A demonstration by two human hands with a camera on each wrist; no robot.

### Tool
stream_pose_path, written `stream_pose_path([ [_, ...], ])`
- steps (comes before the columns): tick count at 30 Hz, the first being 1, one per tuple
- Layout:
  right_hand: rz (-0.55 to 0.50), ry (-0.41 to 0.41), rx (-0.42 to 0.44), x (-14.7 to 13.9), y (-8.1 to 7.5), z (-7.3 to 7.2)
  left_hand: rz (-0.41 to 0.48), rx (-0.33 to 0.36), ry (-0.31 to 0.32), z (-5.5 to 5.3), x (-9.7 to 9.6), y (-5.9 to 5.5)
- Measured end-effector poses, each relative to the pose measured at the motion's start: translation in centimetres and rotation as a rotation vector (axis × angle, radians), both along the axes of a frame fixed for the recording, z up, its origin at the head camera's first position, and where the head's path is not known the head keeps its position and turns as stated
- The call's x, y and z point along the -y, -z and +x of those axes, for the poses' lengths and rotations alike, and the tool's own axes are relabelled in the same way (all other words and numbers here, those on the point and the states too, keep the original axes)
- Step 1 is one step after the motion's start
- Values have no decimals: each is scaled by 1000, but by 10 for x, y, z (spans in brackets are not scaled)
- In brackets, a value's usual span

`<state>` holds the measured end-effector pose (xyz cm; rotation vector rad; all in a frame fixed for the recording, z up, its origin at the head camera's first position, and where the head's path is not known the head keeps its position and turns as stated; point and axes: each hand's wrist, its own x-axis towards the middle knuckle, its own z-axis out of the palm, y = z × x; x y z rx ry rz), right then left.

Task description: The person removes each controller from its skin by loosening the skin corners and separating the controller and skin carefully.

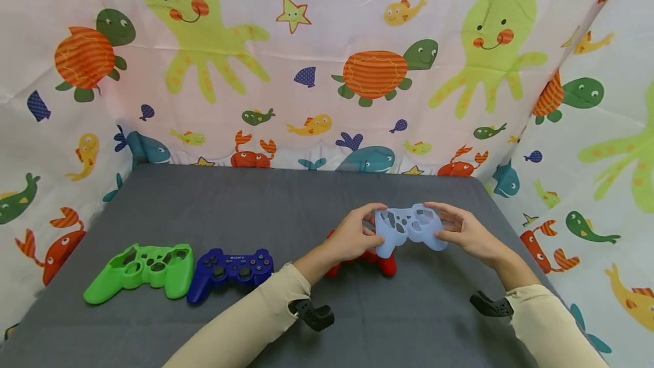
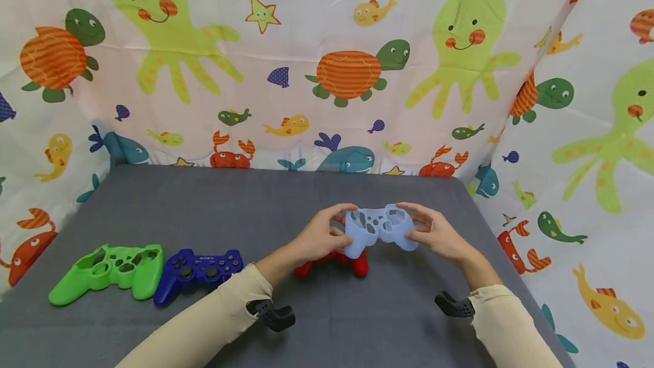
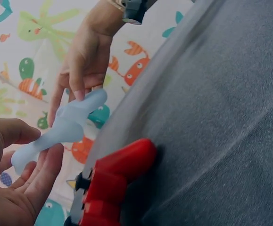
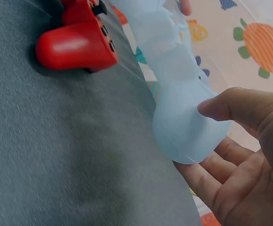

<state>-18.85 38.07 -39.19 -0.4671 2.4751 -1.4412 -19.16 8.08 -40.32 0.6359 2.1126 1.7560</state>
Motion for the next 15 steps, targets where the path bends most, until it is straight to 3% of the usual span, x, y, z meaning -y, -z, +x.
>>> stream_pose_path([
  [15, 88, 12, 17, -28, -1, 2, -19, -19, -24, 2, -31, 6],
])
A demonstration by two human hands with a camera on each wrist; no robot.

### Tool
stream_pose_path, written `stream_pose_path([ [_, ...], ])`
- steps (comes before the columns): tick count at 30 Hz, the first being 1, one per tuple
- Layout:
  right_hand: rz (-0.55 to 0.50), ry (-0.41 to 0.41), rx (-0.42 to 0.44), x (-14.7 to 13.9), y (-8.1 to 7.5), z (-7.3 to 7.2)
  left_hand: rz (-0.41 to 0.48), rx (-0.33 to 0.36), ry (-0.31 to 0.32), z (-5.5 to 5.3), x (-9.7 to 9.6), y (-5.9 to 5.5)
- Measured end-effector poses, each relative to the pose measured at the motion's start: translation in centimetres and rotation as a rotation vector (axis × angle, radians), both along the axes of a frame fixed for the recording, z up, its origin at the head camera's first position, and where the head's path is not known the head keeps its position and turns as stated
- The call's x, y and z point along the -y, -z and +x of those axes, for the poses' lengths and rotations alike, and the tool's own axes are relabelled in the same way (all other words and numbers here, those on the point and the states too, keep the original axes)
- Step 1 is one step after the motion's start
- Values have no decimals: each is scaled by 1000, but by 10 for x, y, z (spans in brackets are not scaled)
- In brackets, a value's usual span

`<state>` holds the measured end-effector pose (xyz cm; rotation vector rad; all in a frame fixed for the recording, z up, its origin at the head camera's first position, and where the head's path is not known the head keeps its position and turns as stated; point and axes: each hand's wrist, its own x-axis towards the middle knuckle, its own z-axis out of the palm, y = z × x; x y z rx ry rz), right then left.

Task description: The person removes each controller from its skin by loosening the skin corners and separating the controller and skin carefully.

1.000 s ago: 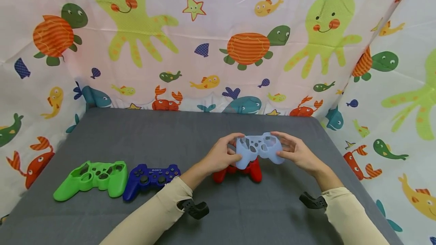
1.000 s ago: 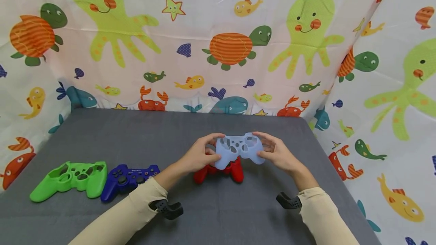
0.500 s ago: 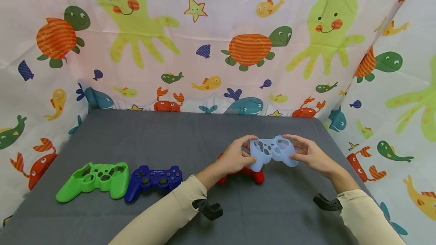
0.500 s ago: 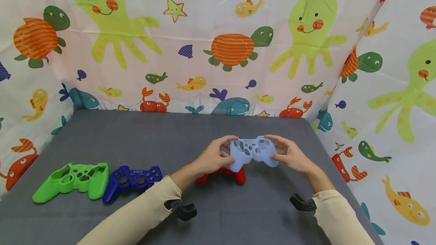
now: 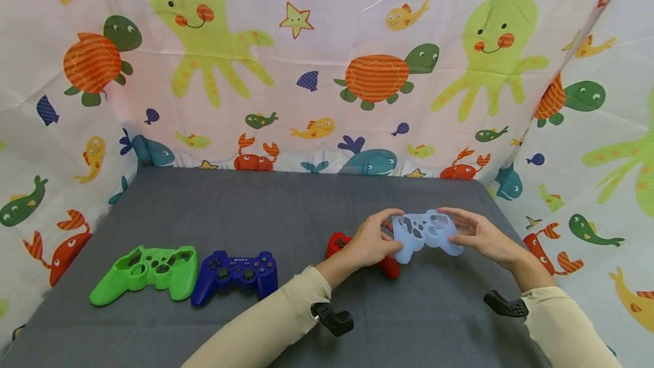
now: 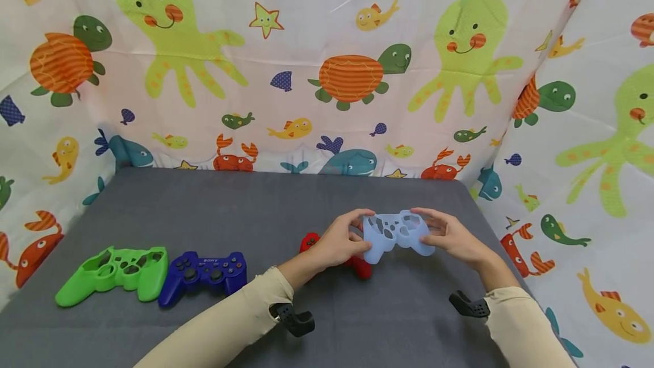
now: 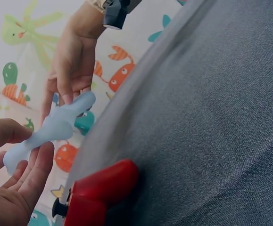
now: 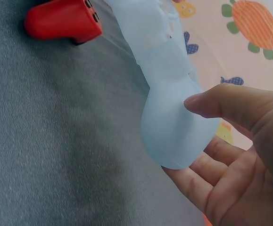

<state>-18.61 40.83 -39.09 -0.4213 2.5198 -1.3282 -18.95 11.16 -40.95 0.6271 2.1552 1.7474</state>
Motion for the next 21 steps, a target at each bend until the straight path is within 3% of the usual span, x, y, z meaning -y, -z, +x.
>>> stream_pose_path([
  [9, 91, 8, -24, -14, 1, 4, 66, 53, 12, 2, -19, 6],
  [21, 69, 4, 0, -39, 9, 8, 58, 90, -6, 9, -44, 8],
])
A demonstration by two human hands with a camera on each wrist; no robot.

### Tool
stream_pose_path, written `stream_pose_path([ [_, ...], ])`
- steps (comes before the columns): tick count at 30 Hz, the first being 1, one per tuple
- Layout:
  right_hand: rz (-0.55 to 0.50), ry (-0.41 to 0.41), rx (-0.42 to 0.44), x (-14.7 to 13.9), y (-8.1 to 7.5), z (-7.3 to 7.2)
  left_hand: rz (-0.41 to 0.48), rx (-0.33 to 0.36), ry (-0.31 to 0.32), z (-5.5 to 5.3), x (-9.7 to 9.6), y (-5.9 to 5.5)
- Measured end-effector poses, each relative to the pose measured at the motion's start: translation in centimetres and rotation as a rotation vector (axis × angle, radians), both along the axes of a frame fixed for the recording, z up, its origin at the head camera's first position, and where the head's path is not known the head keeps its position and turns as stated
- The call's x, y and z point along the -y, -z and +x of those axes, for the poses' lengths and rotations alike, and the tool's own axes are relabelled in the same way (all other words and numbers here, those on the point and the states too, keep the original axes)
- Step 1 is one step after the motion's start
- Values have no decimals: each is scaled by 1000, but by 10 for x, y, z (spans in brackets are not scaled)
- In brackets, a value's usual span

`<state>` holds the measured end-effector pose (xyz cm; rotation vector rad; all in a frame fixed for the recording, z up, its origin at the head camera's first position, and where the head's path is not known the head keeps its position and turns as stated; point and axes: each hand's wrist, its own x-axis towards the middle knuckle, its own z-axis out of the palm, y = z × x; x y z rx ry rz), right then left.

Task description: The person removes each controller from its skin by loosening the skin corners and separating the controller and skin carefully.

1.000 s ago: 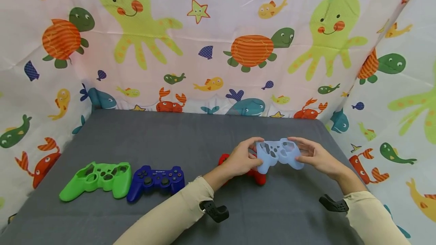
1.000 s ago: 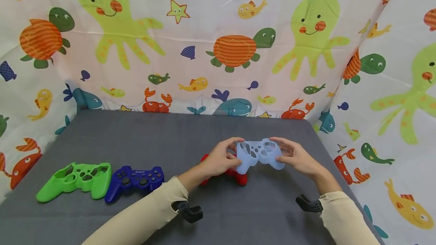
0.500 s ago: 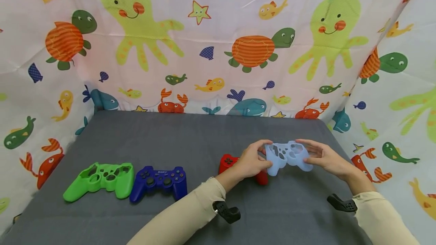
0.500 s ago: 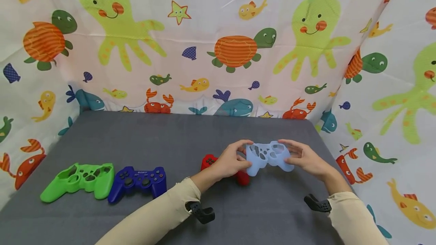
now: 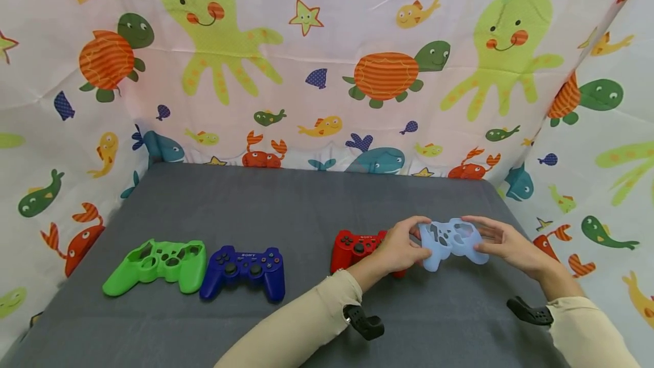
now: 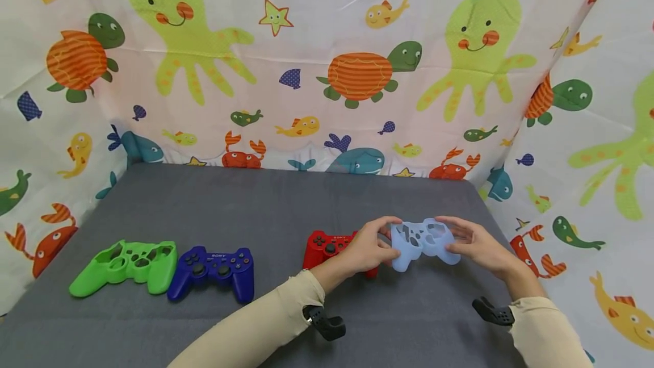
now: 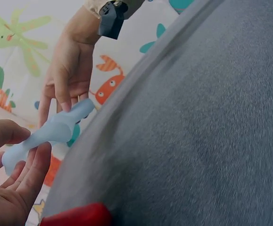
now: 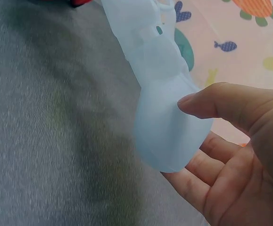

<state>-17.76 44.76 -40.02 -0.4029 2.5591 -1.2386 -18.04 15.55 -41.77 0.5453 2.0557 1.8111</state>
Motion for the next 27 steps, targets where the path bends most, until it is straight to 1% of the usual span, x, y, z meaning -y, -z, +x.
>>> stream_pose_path([
  [4, 7, -8, -11, -9, 3, 2, -13, 11, -16, 2, -9, 3],
  [7, 45, 17, 0, -13, 4, 3, -13, 24, -35, 4, -15, 6],
  [12, 72, 27, 12, -17, 6, 4, -25, 16, -77, 4, -23, 12],
  [15, 80, 32, 16, -21, 6, 4, -45, 12, -94, 6, -28, 14],
  [19, 101, 46, 24, -27, 6, 4, -76, 19, -99, 7, -32, 14],
  [24, 111, 34, 27, -33, 4, 8, -95, 37, -97, 9, -39, 15],
  [27, 115, 26, 43, -40, 3, 11, -102, 38, -90, 12, -44, 16],
])
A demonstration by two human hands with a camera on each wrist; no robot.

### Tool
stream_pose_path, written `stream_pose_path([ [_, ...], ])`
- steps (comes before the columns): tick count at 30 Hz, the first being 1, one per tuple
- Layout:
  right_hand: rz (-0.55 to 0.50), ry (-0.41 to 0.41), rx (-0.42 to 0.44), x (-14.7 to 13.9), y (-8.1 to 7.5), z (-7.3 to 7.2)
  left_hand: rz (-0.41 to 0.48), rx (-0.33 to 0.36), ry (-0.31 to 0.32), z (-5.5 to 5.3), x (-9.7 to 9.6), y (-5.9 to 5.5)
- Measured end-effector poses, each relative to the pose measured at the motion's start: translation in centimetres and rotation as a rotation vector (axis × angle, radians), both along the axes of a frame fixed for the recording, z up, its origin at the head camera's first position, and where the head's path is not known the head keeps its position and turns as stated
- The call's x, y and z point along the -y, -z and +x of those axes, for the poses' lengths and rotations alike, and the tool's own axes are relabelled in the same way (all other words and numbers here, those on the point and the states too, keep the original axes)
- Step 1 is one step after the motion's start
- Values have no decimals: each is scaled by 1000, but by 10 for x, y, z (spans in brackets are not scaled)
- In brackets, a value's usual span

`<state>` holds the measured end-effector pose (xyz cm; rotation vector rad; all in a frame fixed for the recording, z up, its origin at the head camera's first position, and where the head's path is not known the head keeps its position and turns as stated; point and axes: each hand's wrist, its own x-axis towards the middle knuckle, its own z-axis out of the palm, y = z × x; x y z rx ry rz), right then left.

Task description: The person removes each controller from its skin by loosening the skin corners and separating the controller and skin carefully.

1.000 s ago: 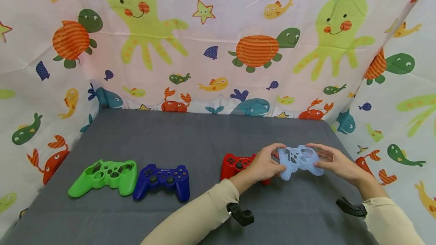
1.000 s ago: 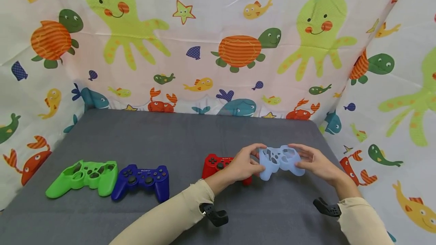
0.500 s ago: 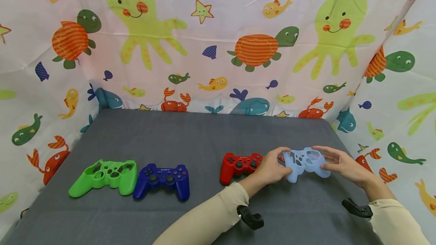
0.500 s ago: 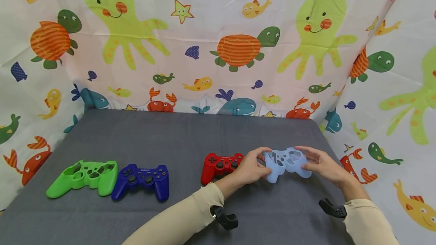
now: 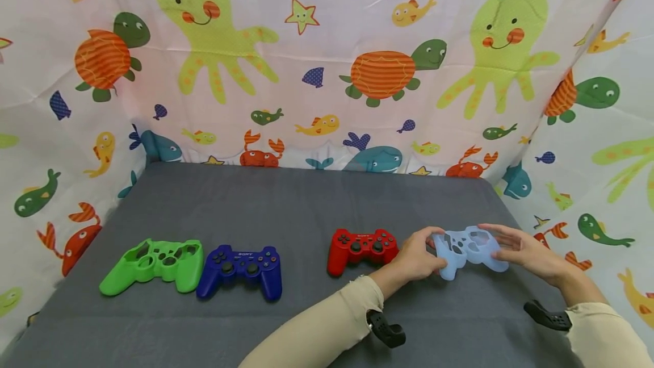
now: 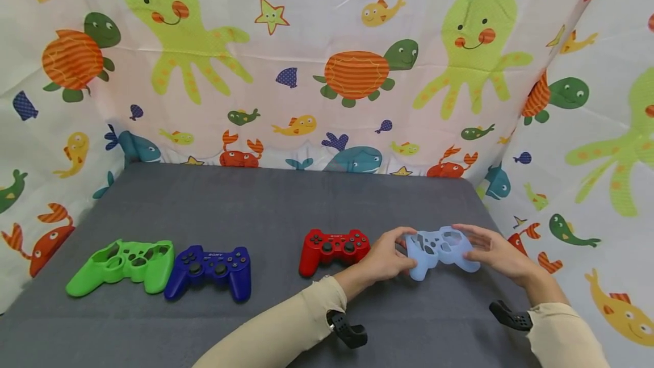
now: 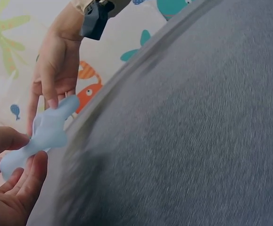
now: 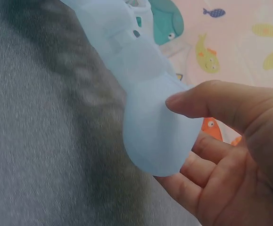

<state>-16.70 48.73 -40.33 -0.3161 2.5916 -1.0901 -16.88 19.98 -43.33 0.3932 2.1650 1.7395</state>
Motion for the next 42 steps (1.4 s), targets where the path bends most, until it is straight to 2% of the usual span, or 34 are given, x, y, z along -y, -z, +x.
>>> stream_pose_path([
  [8, -8, -5, 58, -14, 0, 4, -19, 24, -1, 7, -12, -1],
  [16, -25, -10, 57, -30, 6, 8, 172, 136, 76, 15, -19, 1],
  [22, -31, 10, 124, -38, 10, 11, 206, 190, 114, 18, -23, 0],
  [29, -35, 28, 164, -47, 15, 10, 182, 227, 104, 17, -35, -4],
  [42, -8, 51, 166, -53, 19, 11, 112, 239, 98, 17, -47, 2],
])
